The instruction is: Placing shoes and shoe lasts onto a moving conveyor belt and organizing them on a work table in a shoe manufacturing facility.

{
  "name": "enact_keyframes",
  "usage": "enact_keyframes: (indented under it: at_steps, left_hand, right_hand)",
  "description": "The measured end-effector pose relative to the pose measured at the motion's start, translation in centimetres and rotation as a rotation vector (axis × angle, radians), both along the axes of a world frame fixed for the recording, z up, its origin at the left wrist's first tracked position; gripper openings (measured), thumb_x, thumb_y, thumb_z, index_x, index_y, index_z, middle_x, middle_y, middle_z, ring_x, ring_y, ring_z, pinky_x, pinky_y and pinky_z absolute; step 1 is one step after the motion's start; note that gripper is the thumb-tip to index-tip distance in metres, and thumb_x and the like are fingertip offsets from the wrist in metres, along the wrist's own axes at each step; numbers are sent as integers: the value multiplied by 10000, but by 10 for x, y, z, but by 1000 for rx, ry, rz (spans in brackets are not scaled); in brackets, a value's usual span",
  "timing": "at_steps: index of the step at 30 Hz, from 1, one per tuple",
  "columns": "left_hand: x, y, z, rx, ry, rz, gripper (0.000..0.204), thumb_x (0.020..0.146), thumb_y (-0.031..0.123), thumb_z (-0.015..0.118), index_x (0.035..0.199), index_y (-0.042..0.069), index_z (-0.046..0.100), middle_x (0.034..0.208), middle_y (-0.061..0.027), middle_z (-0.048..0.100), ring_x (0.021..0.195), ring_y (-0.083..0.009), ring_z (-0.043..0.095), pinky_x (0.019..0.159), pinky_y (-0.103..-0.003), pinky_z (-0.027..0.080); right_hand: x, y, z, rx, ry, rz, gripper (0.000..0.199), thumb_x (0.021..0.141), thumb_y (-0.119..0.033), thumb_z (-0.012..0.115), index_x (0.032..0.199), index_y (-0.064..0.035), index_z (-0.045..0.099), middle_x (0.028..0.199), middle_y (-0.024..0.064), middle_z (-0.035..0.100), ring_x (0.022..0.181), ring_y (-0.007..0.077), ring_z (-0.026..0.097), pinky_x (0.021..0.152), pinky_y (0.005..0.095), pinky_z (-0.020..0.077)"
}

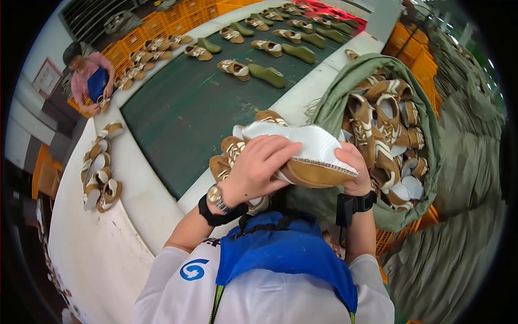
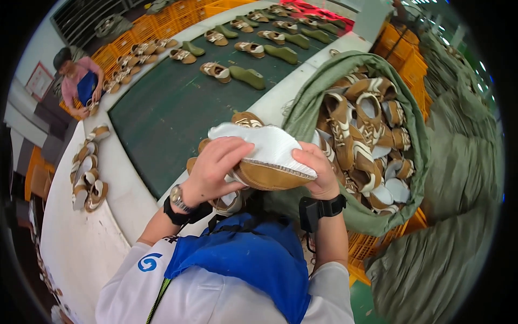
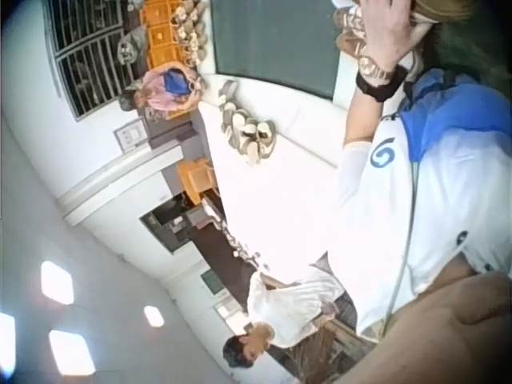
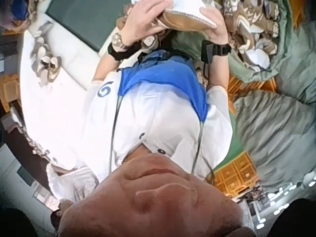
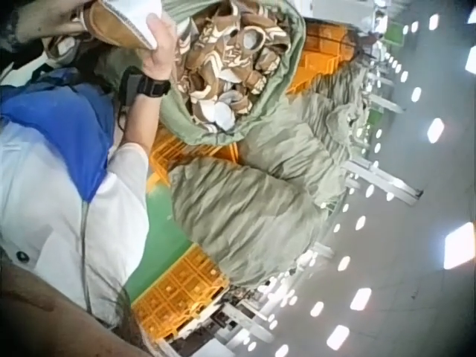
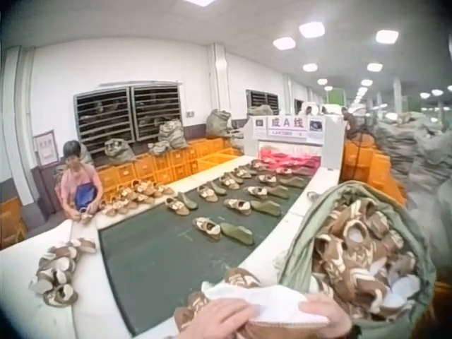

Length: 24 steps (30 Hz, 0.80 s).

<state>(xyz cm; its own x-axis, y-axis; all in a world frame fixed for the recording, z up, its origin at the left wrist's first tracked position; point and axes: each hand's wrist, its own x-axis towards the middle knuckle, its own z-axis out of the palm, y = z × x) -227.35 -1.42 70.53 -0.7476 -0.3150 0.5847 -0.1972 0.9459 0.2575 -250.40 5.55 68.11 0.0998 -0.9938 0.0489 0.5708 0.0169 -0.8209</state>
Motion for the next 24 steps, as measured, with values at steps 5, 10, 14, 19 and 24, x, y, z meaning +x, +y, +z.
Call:
enact_keyframes:
  at_steps: [5, 10, 14, 19, 24]
  left_hand:
    - [30, -25, -11, 488, 311, 261, 290, 703, 101, 670, 956, 15, 557, 922, -78, 596, 790, -192, 593, 684, -306, 485]
    - [107, -55, -34, 1318, 1153, 12, 321, 895, 223, 496, 1129, 4, 476, 1059, -78, 579, 935, -155, 579, 825, -309, 483]
    - [196, -34, -78, 1411, 1531, 143, 337, 889, 217, 508, 1153, 13, 466, 1132, -95, 546, 1010, -195, 551, 886, -336, 462]
    - [302, 25, -134, 1309, 1975, 380, 367, 898, 214, 486, 1202, 20, 417, 1194, -120, 496, 1087, -245, 499, 946, -411, 412]
    - [357, 63, -158, 1085, 2252, 560, 330, 902, 207, 480, 1179, 34, 436, 1168, -118, 511, 1058, -247, 515, 926, -418, 423]
  right_hand:
    - [17, -34, 10, -202, -222, 334, 457, 924, -356, 362, 1170, 17, 455, 670, 96, 538, 523, 130, 441, 525, 247, 378]
    - [49, -60, -5, -148, 219, 67, 357, 923, -257, 407, 1172, -4, 440, 623, 44, 477, 529, 102, 420, 529, 225, 362]
    - [76, -65, -29, -81, 246, 190, 297, 910, -202, 441, 1121, 4, 465, 646, 43, 478, 569, 103, 438, 540, 218, 373]
    - [109, -68, -39, 34, 173, 254, 211, 906, -118, 427, 1072, 6, 468, 657, 59, 502, 577, 114, 461, 527, 212, 381]
    - [137, -88, -43, 33, 202, 403, 222, 905, -131, 446, 1079, 2, 483, 658, 61, 510, 557, 112, 460, 531, 215, 384]
